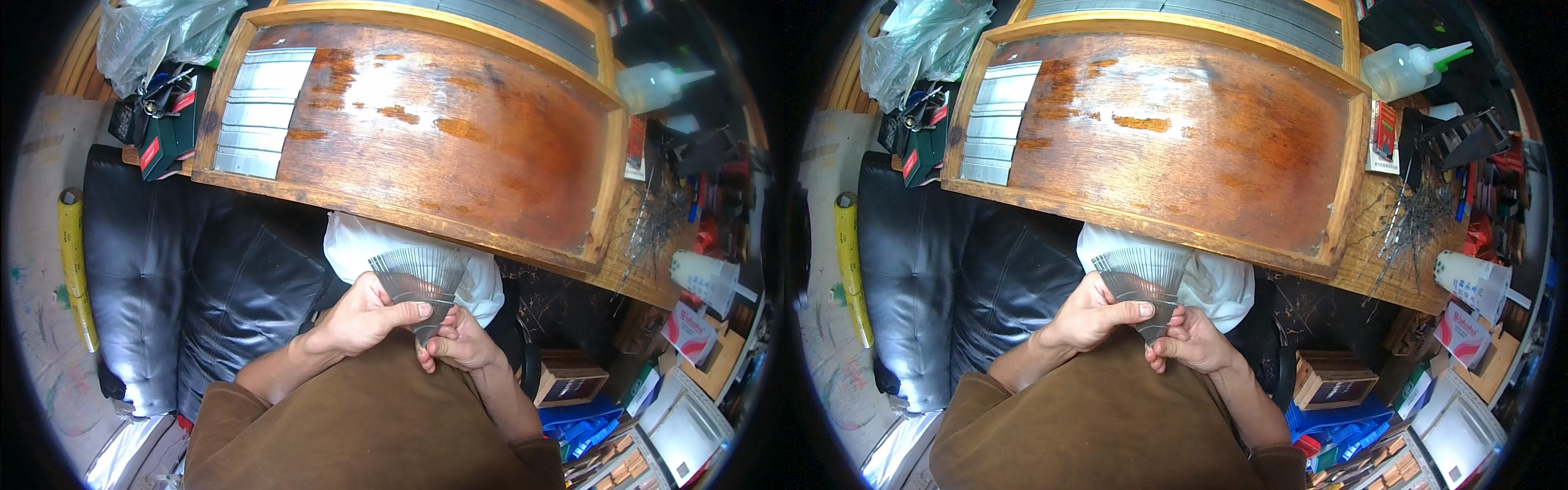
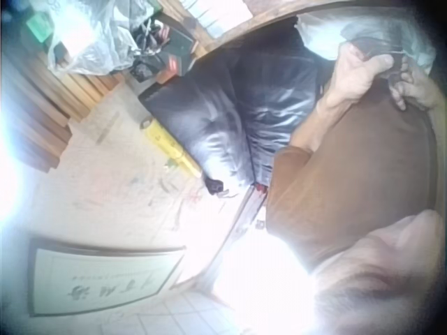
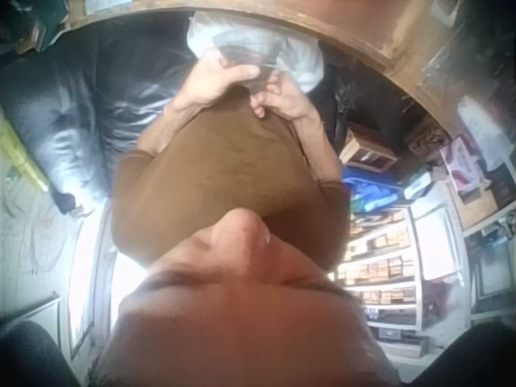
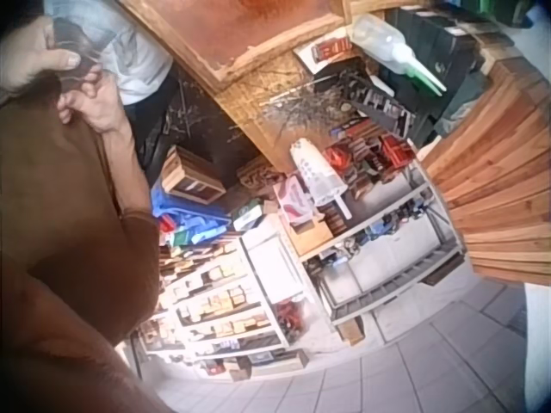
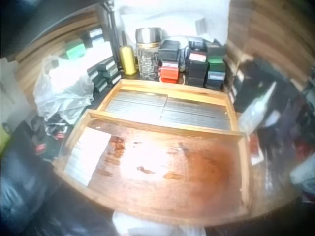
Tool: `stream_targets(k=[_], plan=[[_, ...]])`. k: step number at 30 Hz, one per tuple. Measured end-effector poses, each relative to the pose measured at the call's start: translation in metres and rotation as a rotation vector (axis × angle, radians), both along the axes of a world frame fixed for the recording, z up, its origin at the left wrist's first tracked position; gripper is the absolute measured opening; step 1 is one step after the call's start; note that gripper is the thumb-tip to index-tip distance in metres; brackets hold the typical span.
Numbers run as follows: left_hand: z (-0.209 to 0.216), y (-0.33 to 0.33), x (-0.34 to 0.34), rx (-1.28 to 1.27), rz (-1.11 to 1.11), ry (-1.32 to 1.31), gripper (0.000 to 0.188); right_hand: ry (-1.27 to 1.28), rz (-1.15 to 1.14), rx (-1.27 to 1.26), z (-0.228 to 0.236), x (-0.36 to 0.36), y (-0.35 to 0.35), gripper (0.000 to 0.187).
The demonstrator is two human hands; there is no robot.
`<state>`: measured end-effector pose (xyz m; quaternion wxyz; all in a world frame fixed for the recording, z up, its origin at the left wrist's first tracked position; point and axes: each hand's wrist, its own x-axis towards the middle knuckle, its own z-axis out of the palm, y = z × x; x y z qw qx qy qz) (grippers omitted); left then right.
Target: The person handles a metal watch strap and small metal pins. They insert a pin into the strap links, manipulate the components with both hands, and repeatedly adjust the pin and links over the course of the clip.
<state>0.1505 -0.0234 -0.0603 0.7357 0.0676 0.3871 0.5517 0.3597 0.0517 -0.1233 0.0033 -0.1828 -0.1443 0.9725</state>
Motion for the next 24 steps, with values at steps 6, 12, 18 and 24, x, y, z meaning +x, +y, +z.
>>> stream_targets(k=[6, 12, 18, 24], plan=[[0.000, -0.001, 0.001, -0.027, -0.007, -0.060, 0.025, 0.093, -0.059, -0.152, -0.002, -0.001, -0.006, 0.032], [0.001, -0.001, 0.001, -0.020, -0.007, -0.056, 0.030, 0.091, -0.064, -0.213, -0.002, 0.003, -0.011, 0.032], [0.001, -0.002, -0.002, -0.016, -0.021, -0.093, 0.031, 0.026, -0.071, -0.113, 0.004, 0.000, -0.009, 0.022], [0.002, -0.005, 0.005, -0.067, 0.140, 0.144, 0.021, -0.265, -0.086, 0.487, 0.034, -0.008, 0.001, 0.034]])
